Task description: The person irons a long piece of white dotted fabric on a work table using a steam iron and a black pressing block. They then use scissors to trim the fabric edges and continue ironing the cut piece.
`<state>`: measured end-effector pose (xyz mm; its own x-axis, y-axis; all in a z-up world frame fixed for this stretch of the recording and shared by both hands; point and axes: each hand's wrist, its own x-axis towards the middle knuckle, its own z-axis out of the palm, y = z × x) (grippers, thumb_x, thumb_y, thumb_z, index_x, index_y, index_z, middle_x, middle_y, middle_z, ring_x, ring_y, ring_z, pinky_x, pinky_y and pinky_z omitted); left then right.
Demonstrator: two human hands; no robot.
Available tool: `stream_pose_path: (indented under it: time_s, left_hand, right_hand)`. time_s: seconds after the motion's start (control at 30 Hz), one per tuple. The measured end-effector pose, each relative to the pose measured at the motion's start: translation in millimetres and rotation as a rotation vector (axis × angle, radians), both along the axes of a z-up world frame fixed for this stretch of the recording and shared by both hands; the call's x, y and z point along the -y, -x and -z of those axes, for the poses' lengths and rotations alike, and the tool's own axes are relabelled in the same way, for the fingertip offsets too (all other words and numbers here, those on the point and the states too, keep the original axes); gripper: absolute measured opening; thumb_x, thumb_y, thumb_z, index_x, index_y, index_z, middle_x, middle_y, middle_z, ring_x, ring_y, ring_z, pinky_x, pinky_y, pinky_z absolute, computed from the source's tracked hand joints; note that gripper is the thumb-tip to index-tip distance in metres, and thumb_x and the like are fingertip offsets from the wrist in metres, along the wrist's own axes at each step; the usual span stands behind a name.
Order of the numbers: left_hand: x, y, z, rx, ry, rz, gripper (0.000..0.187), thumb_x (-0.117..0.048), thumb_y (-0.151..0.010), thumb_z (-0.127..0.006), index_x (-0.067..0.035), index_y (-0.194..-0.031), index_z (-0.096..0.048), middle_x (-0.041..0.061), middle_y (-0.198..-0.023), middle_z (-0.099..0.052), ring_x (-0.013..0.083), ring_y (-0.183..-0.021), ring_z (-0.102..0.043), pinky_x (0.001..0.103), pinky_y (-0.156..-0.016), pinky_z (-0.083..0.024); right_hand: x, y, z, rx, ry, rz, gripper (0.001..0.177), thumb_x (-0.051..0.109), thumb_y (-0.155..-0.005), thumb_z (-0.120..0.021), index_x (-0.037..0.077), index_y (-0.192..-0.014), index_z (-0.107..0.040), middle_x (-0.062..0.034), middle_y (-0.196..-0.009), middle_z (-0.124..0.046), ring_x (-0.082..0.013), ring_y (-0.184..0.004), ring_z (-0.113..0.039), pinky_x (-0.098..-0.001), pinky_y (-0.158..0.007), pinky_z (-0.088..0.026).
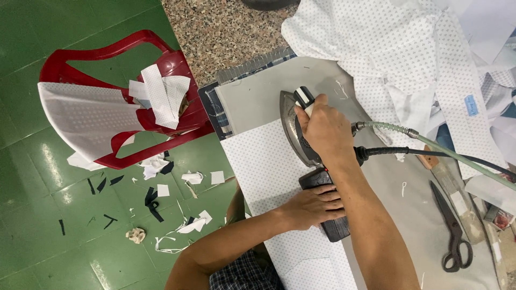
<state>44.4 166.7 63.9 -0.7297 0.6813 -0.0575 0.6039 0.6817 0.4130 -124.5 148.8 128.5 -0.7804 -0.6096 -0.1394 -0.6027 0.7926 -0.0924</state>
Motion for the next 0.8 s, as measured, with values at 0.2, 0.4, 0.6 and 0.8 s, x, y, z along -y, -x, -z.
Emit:
stream_pose_path:
  time_s: [0.2, 0.4, 0.6, 0.8]
  left_hand:
    - [1.0, -0.8, 3.9, -0.020, -0.039, 0.009, 0.086, -0.038, -0.085, -0.082, -0.024, -0.156, -0.035, -0.002, -0.165, -0.033, 0.0192, -0.156, -0.020, 0.042, -0.133, -0.005]
    - [1.1, -2.1, 4.8, -0.076, -0.065, -0.017, 0.086, -0.041, -0.081, -0.085, -0.023, -0.152, -0.041, -0.003, -0.162, -0.038, 0.0182, -0.154, -0.025, 0.042, -0.133, -0.008]
    - [-0.8, -3.2, 9.9, -0.072, -0.084, -0.015, 0.089, -0.039, -0.080, -0.088, -0.022, -0.153, -0.039, -0.001, -0.163, -0.035, 0.0216, -0.155, -0.022, 0.045, -0.133, -0.007]
    - [-2.6, -4.3, 14.9, -0.048, -0.112, -0.017, 0.088, -0.036, -0.079, -0.088, -0.022, -0.152, -0.041, -0.001, -0.163, -0.036, 0.0215, -0.156, -0.022, 0.045, -0.133, -0.008]
  right_hand:
    - [-1.5, 3.9, 7.3, -0.018, 0.005, -0.016, 0.057, 0.053, -0.106, -0.048, -0.003, -0.106, -0.055, -0.0185, -0.064, -0.067, -0.0370, -0.063, -0.074, -0.0470, -0.053, -0.062]
    - [0.0, 4.7, 7.9, -0.013, 0.037, -0.011, 0.052, 0.050, -0.105, -0.052, -0.002, -0.103, -0.055, -0.0177, -0.061, -0.065, -0.0362, -0.061, -0.073, -0.0469, -0.051, -0.062]
    - [2.2, 5.1, 4.4, 0.000, 0.022, -0.009, 0.051, 0.050, -0.105, -0.053, 0.000, -0.100, -0.055, -0.0179, -0.062, -0.066, -0.0366, -0.063, -0.074, -0.0474, -0.052, -0.062]
    - [3.7, 6.8, 0.1, 0.004, 0.056, -0.033, 0.050, 0.049, -0.106, -0.052, -0.001, -0.099, -0.056, -0.0181, -0.061, -0.065, -0.0358, -0.062, -0.073, -0.0449, -0.050, -0.061]
